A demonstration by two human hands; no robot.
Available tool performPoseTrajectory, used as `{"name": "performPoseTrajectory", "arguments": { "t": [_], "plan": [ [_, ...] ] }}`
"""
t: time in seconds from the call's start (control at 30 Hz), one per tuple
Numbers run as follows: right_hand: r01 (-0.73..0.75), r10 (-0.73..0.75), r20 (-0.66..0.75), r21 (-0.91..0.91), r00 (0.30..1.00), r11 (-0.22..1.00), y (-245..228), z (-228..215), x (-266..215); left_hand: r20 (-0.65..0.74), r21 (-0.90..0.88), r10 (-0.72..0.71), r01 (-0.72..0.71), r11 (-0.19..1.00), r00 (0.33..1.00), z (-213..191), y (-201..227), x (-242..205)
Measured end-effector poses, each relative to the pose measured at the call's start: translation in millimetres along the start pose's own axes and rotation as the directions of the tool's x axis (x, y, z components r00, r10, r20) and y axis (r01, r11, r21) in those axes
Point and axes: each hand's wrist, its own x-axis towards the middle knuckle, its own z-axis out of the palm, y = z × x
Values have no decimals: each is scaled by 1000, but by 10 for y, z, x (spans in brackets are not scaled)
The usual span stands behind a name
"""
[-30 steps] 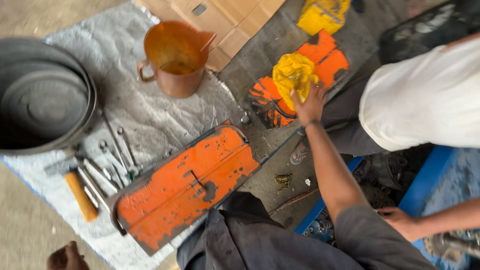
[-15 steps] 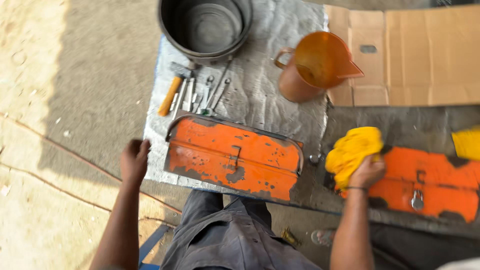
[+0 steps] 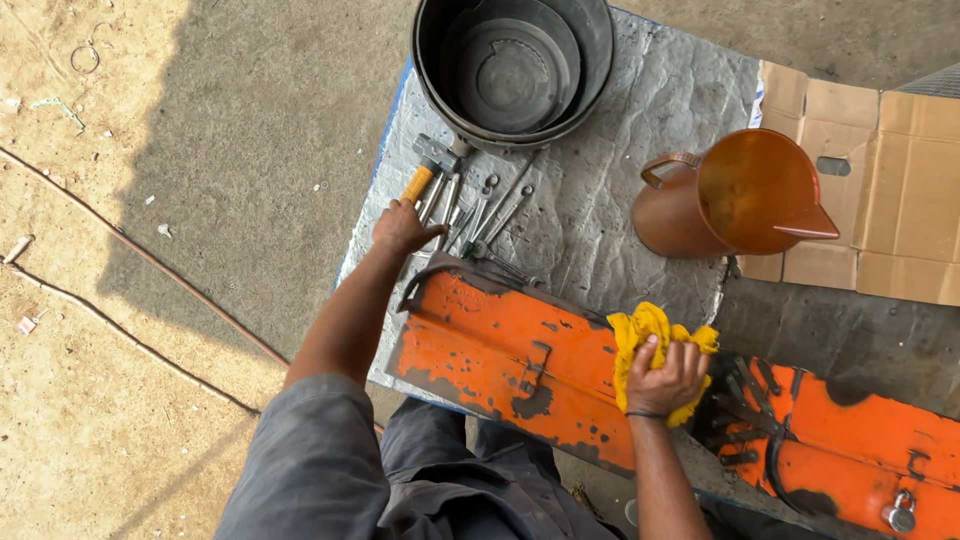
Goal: The person unlocks and opens an orange toolbox, then removes several wrenches and a hammer, placing them into a black bucket. The person then closes the toolbox and wipes its exterior with a yellow cloth.
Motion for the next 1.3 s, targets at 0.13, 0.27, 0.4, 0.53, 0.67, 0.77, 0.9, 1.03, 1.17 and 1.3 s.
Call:
{"name": "performPoseTrajectory", "arguments": {
  "t": [0.13, 0.27, 0.4, 0.53, 0.67, 0.77, 0.9, 1.03, 1.17, 1.3],
  "plan": [
    [-5, 7, 28, -82, 1000, 997, 20, 77, -22, 75, 187, 90, -103, 977, 993, 165, 65, 122],
    [-2, 5, 29, -110, 1000, 994, 22, 120, -33, 95, 245, 92, -113, 963, 991, 268, 157, 132],
    [-33, 43, 68, -154, 997, 988, 31, 129, -72, 77, 217, 92, -107, 970, 993, 297, 225, 103],
    [-24, 36, 68, -173, 997, 985, -31, 99, -31, 13, 284, 129, -127, 950, 992, 301, 338, 72],
    [-42, 59, 85, -183, 995, 982, -110, 70, 33, 42, 278, 151, -157, 948, 988, 253, 397, 164],
    [-15, 30, 80, -177, 996, 984, -144, 50, 50, 59, 279, 160, -170, 945, 985, 231, 521, 279],
    [-34, 51, 90, -189, 995, 981, -143, 68, 63, 24, 294, 171, -170, 941, 985, 274, 809, 389],
    [-40, 57, 89, -186, 994, 982, -146, 71, 47, 172, 391, 96, -157, 907, 980, 334, 993, 372],
    [-27, 42, 78, -184, 996, 983, -104, 69, 42, 136, 395, 154, -196, 897, 979, 338, 1022, 391],
    [-37, 57, 93, -198, 994, 979, -69, 76, 0, 191, 427, 319, -372, 824, 928, 395, 945, 419]
  ]
}}
